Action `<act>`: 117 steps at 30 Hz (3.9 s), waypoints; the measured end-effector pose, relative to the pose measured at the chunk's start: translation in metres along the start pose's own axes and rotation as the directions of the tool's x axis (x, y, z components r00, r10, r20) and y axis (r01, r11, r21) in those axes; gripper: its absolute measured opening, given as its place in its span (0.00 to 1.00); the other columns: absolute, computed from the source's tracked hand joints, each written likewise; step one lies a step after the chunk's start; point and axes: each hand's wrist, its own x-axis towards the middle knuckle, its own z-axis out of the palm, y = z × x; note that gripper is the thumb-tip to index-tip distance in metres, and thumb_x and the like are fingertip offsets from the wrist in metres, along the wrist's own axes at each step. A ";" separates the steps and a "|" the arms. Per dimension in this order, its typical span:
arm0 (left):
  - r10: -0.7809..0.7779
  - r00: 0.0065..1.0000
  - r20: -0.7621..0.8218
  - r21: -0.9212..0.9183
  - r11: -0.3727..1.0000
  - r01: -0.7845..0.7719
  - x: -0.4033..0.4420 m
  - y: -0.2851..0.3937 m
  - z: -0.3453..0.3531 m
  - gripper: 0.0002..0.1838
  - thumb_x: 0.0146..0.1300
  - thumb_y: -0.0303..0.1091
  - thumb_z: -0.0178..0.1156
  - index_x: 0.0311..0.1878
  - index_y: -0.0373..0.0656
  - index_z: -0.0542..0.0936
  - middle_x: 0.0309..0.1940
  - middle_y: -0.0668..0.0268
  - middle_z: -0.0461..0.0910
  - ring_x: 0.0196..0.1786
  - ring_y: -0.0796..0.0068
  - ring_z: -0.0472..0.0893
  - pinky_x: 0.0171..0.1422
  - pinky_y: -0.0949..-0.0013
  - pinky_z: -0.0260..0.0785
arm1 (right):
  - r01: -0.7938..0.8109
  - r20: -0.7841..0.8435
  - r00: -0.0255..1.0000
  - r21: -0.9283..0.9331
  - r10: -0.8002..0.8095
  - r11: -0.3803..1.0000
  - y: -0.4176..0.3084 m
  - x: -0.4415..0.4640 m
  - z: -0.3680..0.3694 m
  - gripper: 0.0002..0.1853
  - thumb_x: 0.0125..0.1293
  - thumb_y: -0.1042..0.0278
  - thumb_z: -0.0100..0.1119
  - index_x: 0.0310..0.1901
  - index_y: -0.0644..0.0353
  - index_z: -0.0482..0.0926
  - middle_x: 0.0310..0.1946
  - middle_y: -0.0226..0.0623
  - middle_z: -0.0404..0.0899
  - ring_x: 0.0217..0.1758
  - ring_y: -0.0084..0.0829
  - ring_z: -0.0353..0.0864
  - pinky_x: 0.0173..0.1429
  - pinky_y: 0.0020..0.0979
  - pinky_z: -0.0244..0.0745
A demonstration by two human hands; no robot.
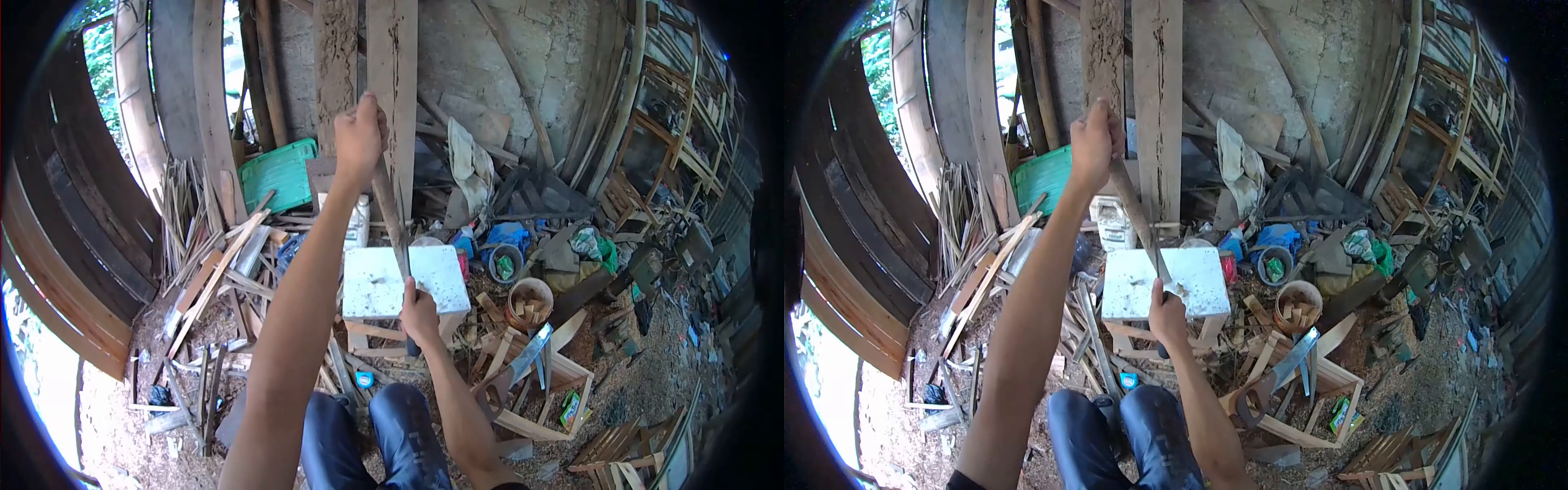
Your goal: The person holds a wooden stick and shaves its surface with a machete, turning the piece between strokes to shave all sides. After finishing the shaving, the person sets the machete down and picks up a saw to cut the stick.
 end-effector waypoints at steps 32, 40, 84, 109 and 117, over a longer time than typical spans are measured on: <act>0.054 0.998 -0.026 0.022 0.998 -0.053 0.011 -0.003 -0.014 0.21 0.68 0.44 0.46 0.18 0.47 0.62 0.11 0.74 0.58 0.12 0.82 0.58 0.16 0.74 0.48 | -0.349 0.163 0.928 0.077 0.334 0.934 0.055 0.007 0.006 0.37 0.69 0.39 0.37 0.16 0.69 0.69 0.11 0.42 0.72 0.13 0.39 0.74 0.24 0.38 0.72; 0.040 0.998 -0.042 -0.012 0.999 -0.040 0.012 0.000 -0.013 0.20 0.68 0.43 0.46 0.20 0.47 0.60 0.12 0.73 0.56 0.12 0.82 0.56 0.16 0.74 0.46 | -0.505 0.268 0.852 0.190 0.450 0.842 0.048 0.001 -0.002 0.32 0.69 0.40 0.38 0.22 0.64 0.67 0.12 0.32 0.66 0.11 0.29 0.66 0.18 0.34 0.66; 0.076 0.997 -0.009 0.027 0.997 -0.076 0.019 -0.008 0.008 0.21 0.67 0.44 0.48 0.18 0.47 0.64 0.11 0.74 0.60 0.13 0.84 0.59 0.16 0.75 0.49 | -0.615 0.333 0.788 0.382 0.518 0.690 0.063 -0.008 -0.006 0.32 0.69 0.37 0.35 0.21 0.59 0.65 0.09 0.30 0.61 0.08 0.27 0.62 0.16 0.33 0.65; 0.097 0.993 0.074 0.025 0.995 -0.099 -0.013 0.006 -0.014 0.13 0.66 0.44 0.51 0.34 0.45 0.67 0.19 0.68 0.67 0.21 0.76 0.68 0.28 0.72 0.64 | -0.331 0.333 0.920 0.371 0.209 0.867 -0.046 -0.050 -0.051 0.29 0.66 0.37 0.42 0.24 0.59 0.67 0.12 0.29 0.66 0.10 0.23 0.64 0.16 0.29 0.62; 0.041 0.997 -0.068 -0.121 0.991 -0.049 -0.009 0.007 -0.018 0.24 0.68 0.51 0.49 0.23 0.43 0.66 0.15 0.70 0.63 0.15 0.80 0.62 0.17 0.75 0.56 | -0.033 0.169 0.985 0.433 -0.045 0.901 -0.098 -0.045 -0.070 0.30 0.68 0.37 0.40 0.22 0.59 0.67 0.11 0.28 0.65 0.08 0.21 0.63 0.14 0.26 0.61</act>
